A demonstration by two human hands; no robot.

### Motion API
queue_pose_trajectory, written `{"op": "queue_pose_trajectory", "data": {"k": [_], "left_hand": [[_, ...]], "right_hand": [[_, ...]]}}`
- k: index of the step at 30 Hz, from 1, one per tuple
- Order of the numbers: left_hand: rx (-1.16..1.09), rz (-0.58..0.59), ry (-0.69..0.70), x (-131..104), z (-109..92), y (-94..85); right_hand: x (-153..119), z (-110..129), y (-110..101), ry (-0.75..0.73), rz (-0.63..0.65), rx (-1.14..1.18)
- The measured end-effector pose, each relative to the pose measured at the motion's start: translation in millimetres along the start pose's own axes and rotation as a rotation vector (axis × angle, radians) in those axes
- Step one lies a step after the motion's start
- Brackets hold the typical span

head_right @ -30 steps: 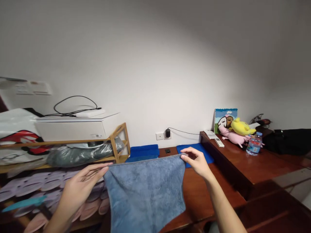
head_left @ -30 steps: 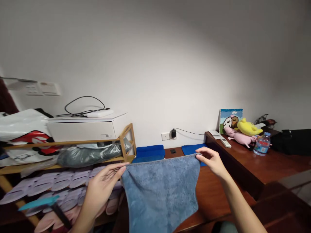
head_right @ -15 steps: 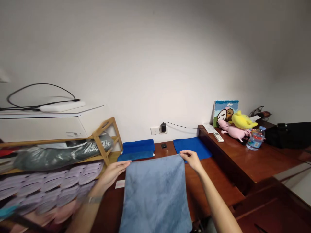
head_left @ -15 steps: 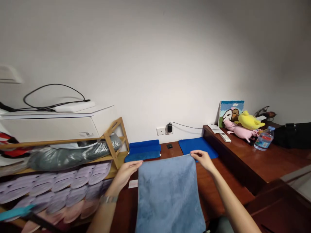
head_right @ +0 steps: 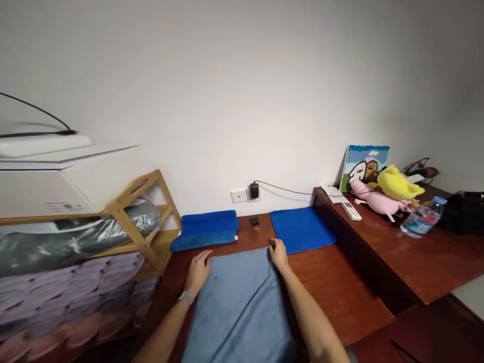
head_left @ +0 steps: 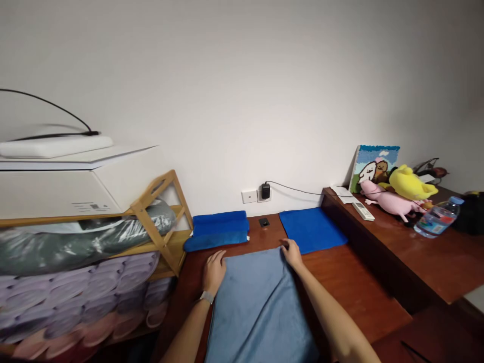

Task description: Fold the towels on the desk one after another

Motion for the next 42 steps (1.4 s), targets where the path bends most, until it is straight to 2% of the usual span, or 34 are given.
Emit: {"op": "queue_pose_trajectory", "data": {"k": [3, 6, 9, 11, 15, 19, 22, 24, 28, 31, 34, 36, 38, 42], "left_hand": [[0.019, 0.018, 0.172, -51.7, -6.4, -9.7], [0.150, 0.090, 0.471, -131.4, -3.3, -24.3], [0.286, 0.133, 0.549, -194.3, 9.5, -38.8], [0.347, 0.133, 0.536, -213.3, 14.6, -45.5], [0.389, 0.137, 0.518, -213.9, 5.4, -47.4], [0.362, 0.130, 0.573, -208.8, -25.1, -40.9], [0.338, 0.195, 0.595, -212.7, -41.2, -33.7], [0.357, 0.225, 0.562, -217.2, -41.4, -31.5], [0.406, 0.204, 0.495, -226.4, -32.0, -36.1], [0.403, 0.186, 0.500, -228.8, -38.7, -38.3], [0.366, 0.177, 0.531, -226.0, -57.8, -31.8], [0.347, 0.215, 0.547, -223.8, -67.8, -23.9], [0.346, 0.256, 0.538, -222.4, -69.6, -17.7], [0.346, 0.260, 0.513, -221.6, -54.6, -18.9]], "right_hand": [[-52.9, 10.9, -11.6, -0.161, -0.030, -0.066], [-136.0, 15.0, -30.1, -0.355, 0.057, -0.209], [-201.4, 6.9, -51.4, -0.354, 0.156, -0.373], [-220.5, 0.0, -64.6, -0.328, 0.210, -0.451], [-219.9, -4.7, -79.3, -0.327, 0.265, -0.531], [-217.1, 7.4, -75.4, -0.338, 0.269, -0.547], [-222.0, 15.0, -71.6, -0.356, 0.305, -0.526], [-224.4, 12.8, -76.2, -0.357, 0.328, -0.525], [-224.2, 1.2, -99.9, -0.293, 0.330, -0.552], [-224.8, 9.2, -111.4, -0.271, 0.314, -0.563], [-229.1, 31.1, -106.1, -0.316, 0.298, -0.521], [-234.2, 40.4, -97.2, -0.320, 0.325, -0.480], [-239.9, 39.2, -90.4, -0.313, 0.353, -0.462], [-247.6, 17.4, -93.1, -0.296, 0.324, -0.479]]}}
Point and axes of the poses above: each hand's wrist, its own x-axis towards the middle knuckle, its own y-axis out of the palm, z = x × y, the point moved 2 cm from there along x, towards the middle knuckle, and after that the axes turned 15 degrees about -z, right-handed, at the moved point
